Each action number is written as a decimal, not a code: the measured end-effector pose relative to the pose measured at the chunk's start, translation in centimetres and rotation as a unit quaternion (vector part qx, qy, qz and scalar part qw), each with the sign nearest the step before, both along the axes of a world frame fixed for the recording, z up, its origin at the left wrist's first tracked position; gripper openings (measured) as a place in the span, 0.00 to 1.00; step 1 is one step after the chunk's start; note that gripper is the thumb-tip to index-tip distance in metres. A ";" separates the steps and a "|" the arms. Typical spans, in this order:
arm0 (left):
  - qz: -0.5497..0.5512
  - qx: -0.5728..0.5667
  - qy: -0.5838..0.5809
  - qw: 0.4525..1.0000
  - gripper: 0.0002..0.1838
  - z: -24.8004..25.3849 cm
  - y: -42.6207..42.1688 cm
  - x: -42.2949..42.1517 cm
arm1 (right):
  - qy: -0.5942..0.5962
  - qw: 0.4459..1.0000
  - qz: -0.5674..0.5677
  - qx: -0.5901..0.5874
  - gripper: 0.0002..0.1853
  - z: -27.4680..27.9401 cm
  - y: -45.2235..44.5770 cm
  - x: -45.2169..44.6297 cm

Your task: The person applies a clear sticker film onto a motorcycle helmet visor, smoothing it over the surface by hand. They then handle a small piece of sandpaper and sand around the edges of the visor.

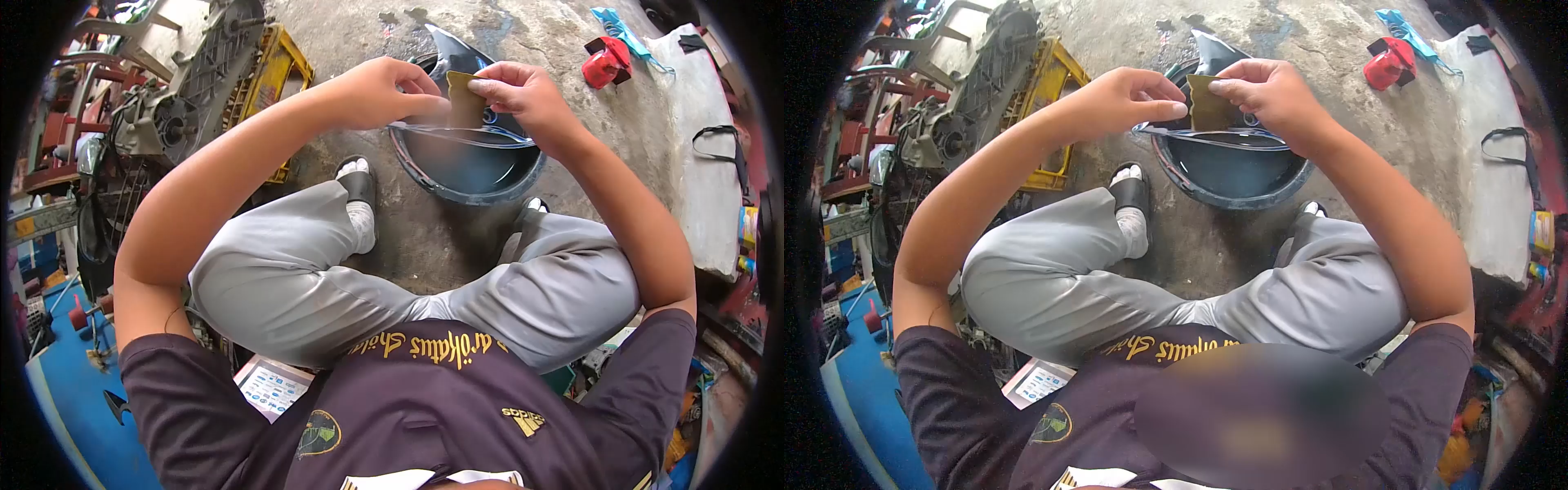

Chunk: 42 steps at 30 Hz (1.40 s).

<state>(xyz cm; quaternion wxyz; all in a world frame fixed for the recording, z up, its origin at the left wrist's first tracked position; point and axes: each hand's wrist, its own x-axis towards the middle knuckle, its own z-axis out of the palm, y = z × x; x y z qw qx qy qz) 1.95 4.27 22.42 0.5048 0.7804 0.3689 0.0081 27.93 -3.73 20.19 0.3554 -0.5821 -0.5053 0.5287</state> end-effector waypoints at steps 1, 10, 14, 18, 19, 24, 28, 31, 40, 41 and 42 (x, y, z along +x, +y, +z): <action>-0.005 0.006 0.001 1.000 0.31 0.6 -0.5 0.4 | 0.001 1.000 -0.005 0.006 0.12 0.5 -0.3 0.2; 0.030 0.044 -0.043 0.998 0.17 5.0 -5.1 3.4 | 0.115 0.992 -0.020 0.051 0.13 3.9 -3.4 2.5; 0.031 0.126 -0.073 0.989 0.15 5.8 -5.5 4.6 | 0.189 0.980 -0.028 0.048 0.12 5.4 -4.5 3.5; -0.008 0.342 -0.157 0.926 0.12 6.1 -4.8 6.4 | 0.190 0.978 -0.033 0.073 0.15 6.0 -5.1 4.9; -0.029 0.400 -0.178 0.899 0.11 6.3 -4.6 6.7 | 0.185 0.979 -0.038 0.076 0.15 6.1 -5.3 5.3; -0.059 0.456 -0.204 0.865 0.09 6.1 -4.3 7.5 | 0.157 0.985 -0.043 0.059 0.14 6.4 -6.1 6.4; -0.084 0.391 -0.281 0.872 0.09 6.3 -4.4 8.6 | 0.164 0.985 -0.036 0.049 0.14 6.7 -6.8 6.2; -0.080 0.369 -0.305 0.874 0.07 6.6 -4.2 9.5 | 0.187 0.981 -0.018 0.053 0.15 6.9 -7.0 6.6; -0.014 0.297 -0.293 0.909 0.06 7.7 -4.8 9.9 | 0.093 0.959 -0.133 0.231 0.13 8.9 -8.1 6.4; -0.007 0.282 -0.290 0.915 0.06 7.7 -4.8 9.8 | 0.091 0.959 -0.132 0.233 0.13 9.1 -8.3 6.3; -0.008 0.283 -0.292 0.914 0.06 7.6 -4.8 9.8 | 0.061 0.952 -0.119 0.275 0.13 9.1 -8.3 6.2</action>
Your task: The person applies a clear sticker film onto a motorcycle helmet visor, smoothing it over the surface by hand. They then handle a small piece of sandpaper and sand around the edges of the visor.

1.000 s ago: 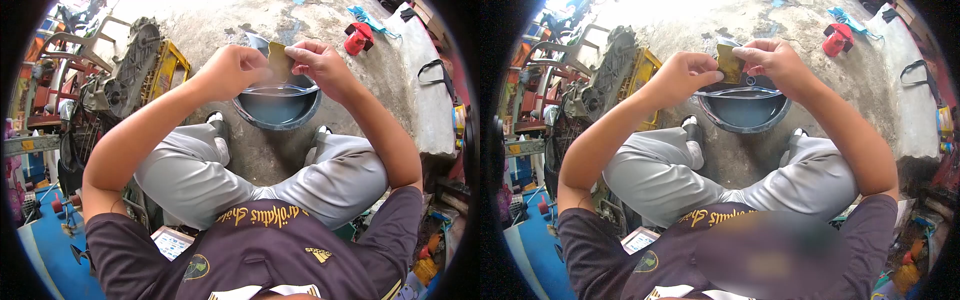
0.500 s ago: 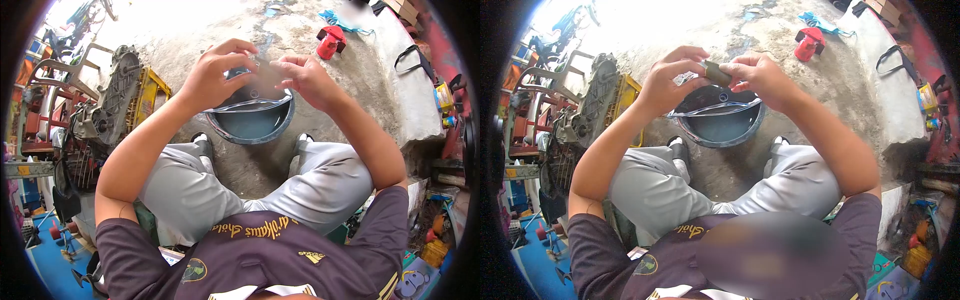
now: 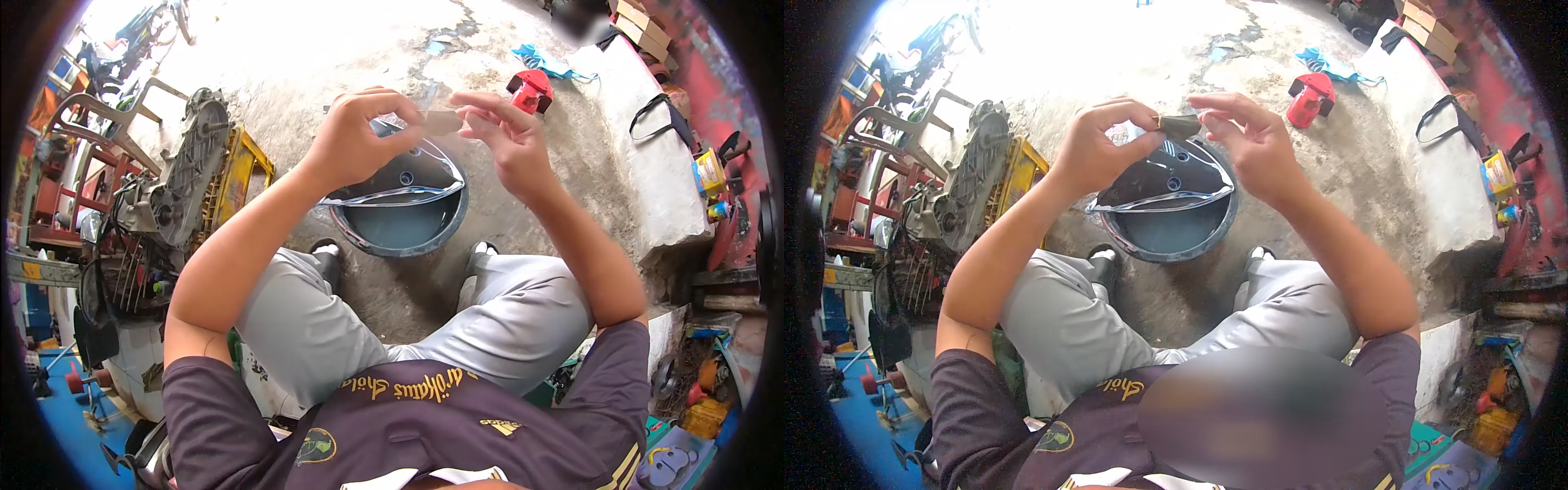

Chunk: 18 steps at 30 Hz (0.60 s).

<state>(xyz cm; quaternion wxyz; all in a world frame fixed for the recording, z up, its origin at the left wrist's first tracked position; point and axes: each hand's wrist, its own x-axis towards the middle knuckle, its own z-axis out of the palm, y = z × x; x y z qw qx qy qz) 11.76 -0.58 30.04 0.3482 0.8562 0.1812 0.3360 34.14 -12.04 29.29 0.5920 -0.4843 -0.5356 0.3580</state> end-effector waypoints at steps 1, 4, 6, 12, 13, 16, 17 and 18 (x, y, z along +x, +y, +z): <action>0.002 -0.009 -0.007 1.000 0.06 0.0 0.1 0.1 | -0.037 0.998 0.001 0.041 0.13 0.1 0.0 0.0; -0.010 -0.025 -0.024 0.999 0.06 0.8 0.5 0.6 | -0.061 0.997 0.008 0.050 0.15 0.8 0.3 0.2; -0.022 -0.043 -0.026 0.998 0.06 0.8 0.4 0.5 | -0.064 0.997 0.017 0.034 0.15 0.8 0.5 0.2; -0.031 -0.010 -0.040 0.999 0.07 0.4 0.9 0.5 | -0.120 0.991 -0.009 0.051 0.10 1.8 0.5 -0.2; -0.025 -0.009 -0.037 0.999 0.09 0.6 0.8 0.5 | -0.119 0.992 -0.009 0.046 0.10 1.7 0.6 -0.1; -0.005 -0.006 -0.015 1.000 0.13 0.9 0.9 0.2 | -0.162 0.985 -0.040 0.049 0.11 1.3 0.6 0.1; 0.009 -0.002 0.001 1.000 0.15 1.0 1.0 0.2 | -0.162 0.985 -0.040 0.047 0.11 1.1 0.7 0.1; 0.008 -0.003 0.000 1.000 0.15 1.0 1.0 0.2 | -0.163 0.984 -0.044 0.051 0.11 0.8 0.7 0.1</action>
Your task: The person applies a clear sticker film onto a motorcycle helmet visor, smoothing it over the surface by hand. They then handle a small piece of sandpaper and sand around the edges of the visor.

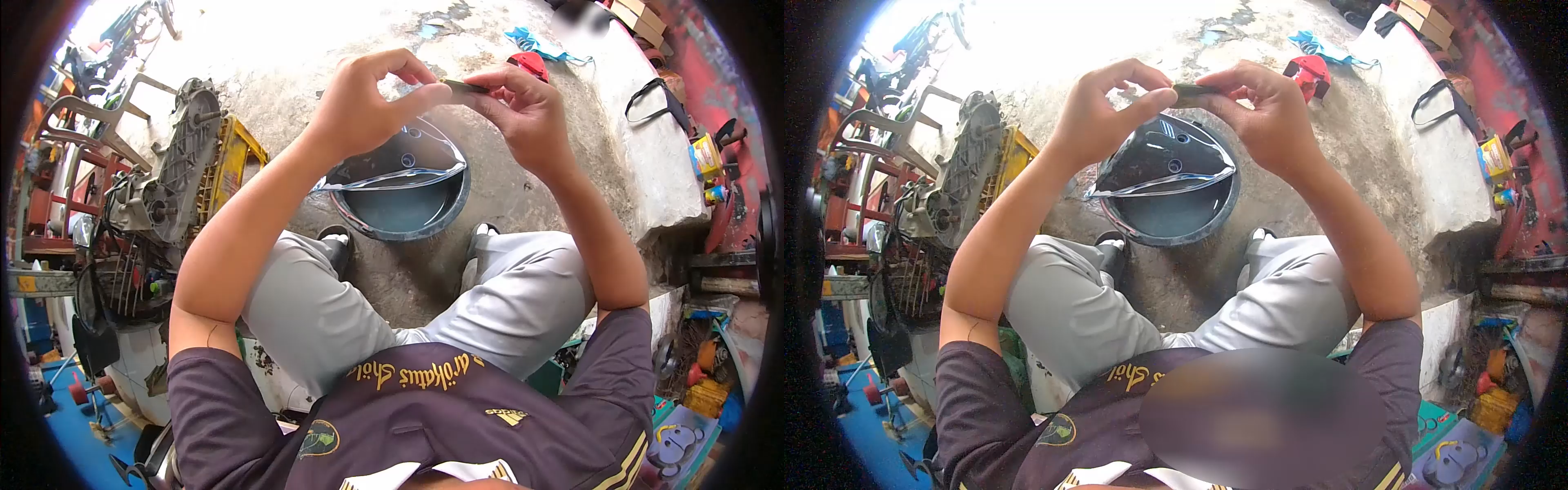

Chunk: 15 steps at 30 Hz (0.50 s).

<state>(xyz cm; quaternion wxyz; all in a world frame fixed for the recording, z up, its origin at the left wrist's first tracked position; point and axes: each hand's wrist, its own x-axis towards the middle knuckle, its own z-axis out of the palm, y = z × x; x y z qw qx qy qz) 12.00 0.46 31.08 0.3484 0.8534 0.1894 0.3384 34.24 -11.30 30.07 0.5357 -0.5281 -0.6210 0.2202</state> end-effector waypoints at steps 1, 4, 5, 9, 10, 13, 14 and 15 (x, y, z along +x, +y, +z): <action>0.011 0.004 0.006 1.000 0.16 0.0 0.0 0.0 | -0.001 1.000 -0.003 0.005 0.11 -0.1 0.0 0.0; 0.009 -0.002 -0.009 1.000 0.16 -0.6 0.2 0.3 | -0.004 1.000 -0.005 0.002 0.11 0.1 -0.2 -0.5; -0.002 -0.009 -0.032 0.999 0.16 -0.8 0.3 0.3 | -0.005 1.000 -0.003 0.003 0.11 0.3 -0.3 -0.7; -0.022 -0.032 -0.050 0.998 0.15 -0.9 0.0 -0.1 | 0.014 1.000 -0.002 -0.024 0.11 1.9 -0.8 -1.8; -0.019 -0.023 -0.038 0.999 0.15 -0.7 -0.1 -0.1 | 0.005 0.999 -0.007 -0.034 0.11 2.4 -1.1 -2.0; -0.021 -0.019 -0.038 0.999 0.14 -0.4 -0.4 -0.2 | -0.024 0.998 -0.013 -0.049 0.10 4.0 -1.6 -3.0; -0.022 -0.020 -0.048 0.998 0.14 -0.2 -0.4 -0.2 | -0.028 0.998 -0.015 -0.048 0.10 4.1 -1.7 -3.2; -0.023 -0.018 -0.050 0.998 0.14 0.0 -0.4 -0.1 | -0.031 0.998 -0.042 -0.039 0.10 3.9 -1.8 -3.5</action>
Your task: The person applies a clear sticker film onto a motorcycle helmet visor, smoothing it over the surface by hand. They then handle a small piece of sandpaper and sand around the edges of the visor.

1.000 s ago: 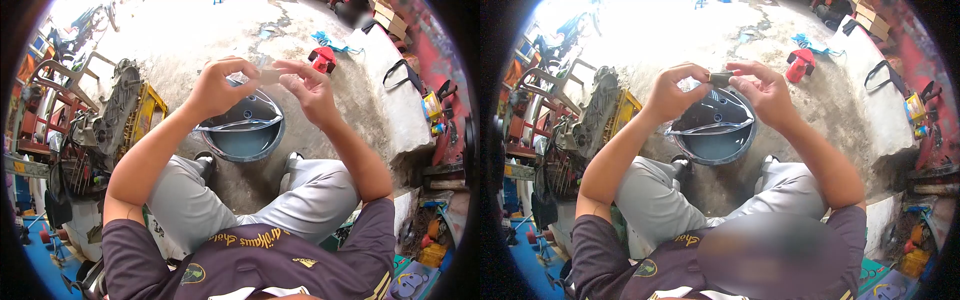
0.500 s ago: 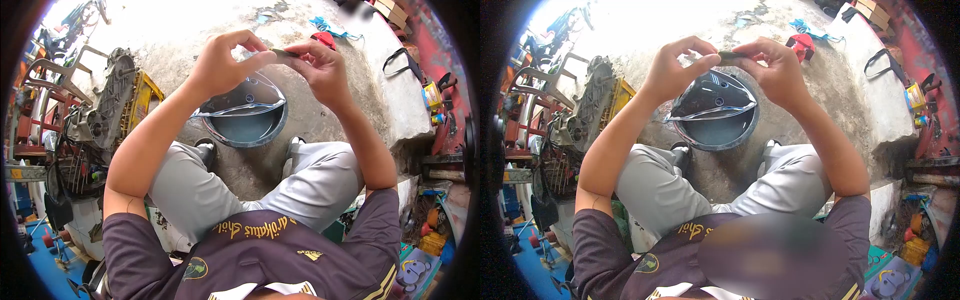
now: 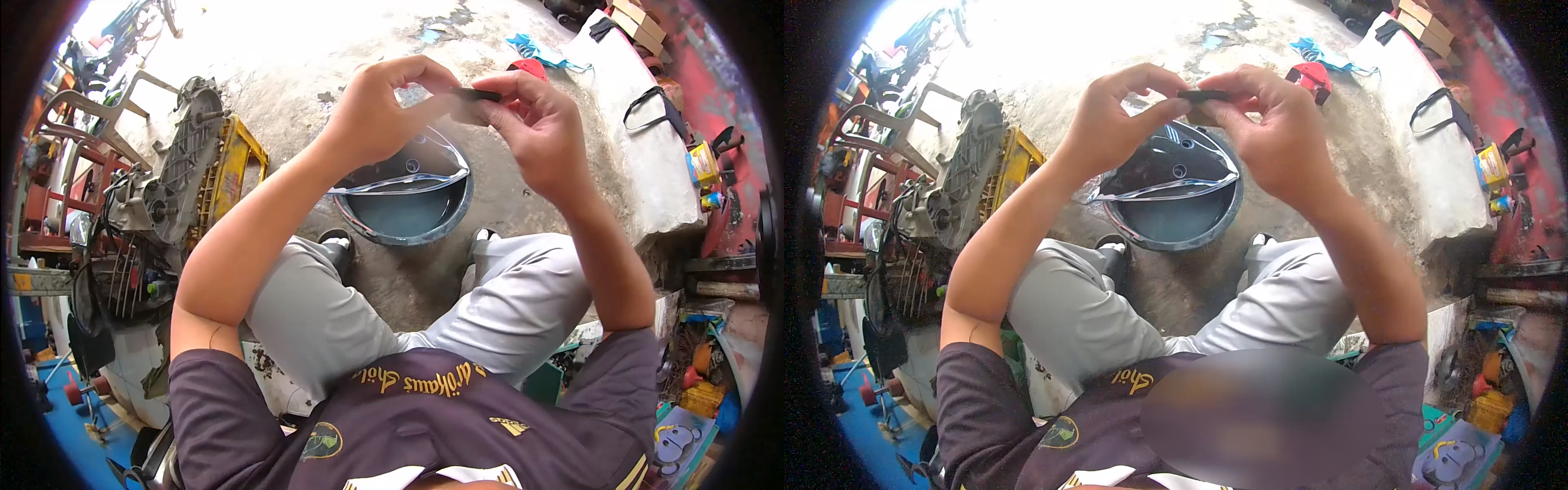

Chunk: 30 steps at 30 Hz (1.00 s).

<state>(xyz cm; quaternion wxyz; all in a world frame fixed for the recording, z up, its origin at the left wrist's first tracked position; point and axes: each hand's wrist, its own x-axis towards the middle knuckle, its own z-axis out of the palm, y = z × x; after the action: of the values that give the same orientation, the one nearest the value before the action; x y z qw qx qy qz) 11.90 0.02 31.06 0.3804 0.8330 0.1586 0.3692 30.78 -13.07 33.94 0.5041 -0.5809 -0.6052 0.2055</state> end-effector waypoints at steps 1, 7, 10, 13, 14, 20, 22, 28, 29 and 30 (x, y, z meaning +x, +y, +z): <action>-0.006 -0.006 -0.001 1.000 0.13 0.2 -0.1 0.0 | -0.002 1.000 -0.027 0.009 0.10 -0.3 0.0 -0.2; 0.012 -0.018 0.021 1.000 0.12 0.1 0.0 0.1 | -0.018 0.997 -0.008 0.071 0.10 -2.8 0.2 -0.2; 0.001 -0.021 0.032 0.999 0.11 -0.2 0.2 0.2 | 0.026 0.998 0.008 0.056 0.11 -3.9 0.7 0.4; -0.005 -0.023 0.028 0.999 0.10 -0.2 0.4 0.2 | 0.041 0.999 0.012 0.034 0.12 -3.9 0.9 0.6; -0.008 -0.026 0.023 0.999 0.10 -0.1 0.5 0.2 | 0.043 0.998 0.014 0.033 0.12 -3.8 0.9 0.7; -0.016 -0.027 0.025 0.999 0.10 -0.4 0.6 0.3 | 0.088 0.995 0.010 -0.053 0.15 -2.8 0.6 1.8; -0.016 -0.026 0.030 0.999 0.11 -0.5 0.4 0.3 | 0.062 0.996 0.040 -0.054 0.16 -2.8 0.6 2.1; -0.017 -0.032 0.037 0.999 0.12 -0.8 0.3 0.6 | 0.027 0.998 0.028 -0.058 0.13 -2.9 0.5 2.4; -0.014 -0.027 0.042 0.999 0.13 -0.8 0.3 0.6 | 0.027 0.998 0.029 -0.058 0.13 -2.9 0.5 2.5; -0.014 -0.026 0.042 0.999 0.13 -0.8 0.3 0.6 | 0.018 0.998 0.027 -0.056 0.13 -2.8 0.5 2.7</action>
<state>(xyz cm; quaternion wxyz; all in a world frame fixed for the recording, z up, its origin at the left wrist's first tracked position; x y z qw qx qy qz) 12.55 0.29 30.28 0.4003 0.8396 0.1727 0.3242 33.44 -12.60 31.10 0.4757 -0.5877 -0.5991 0.2635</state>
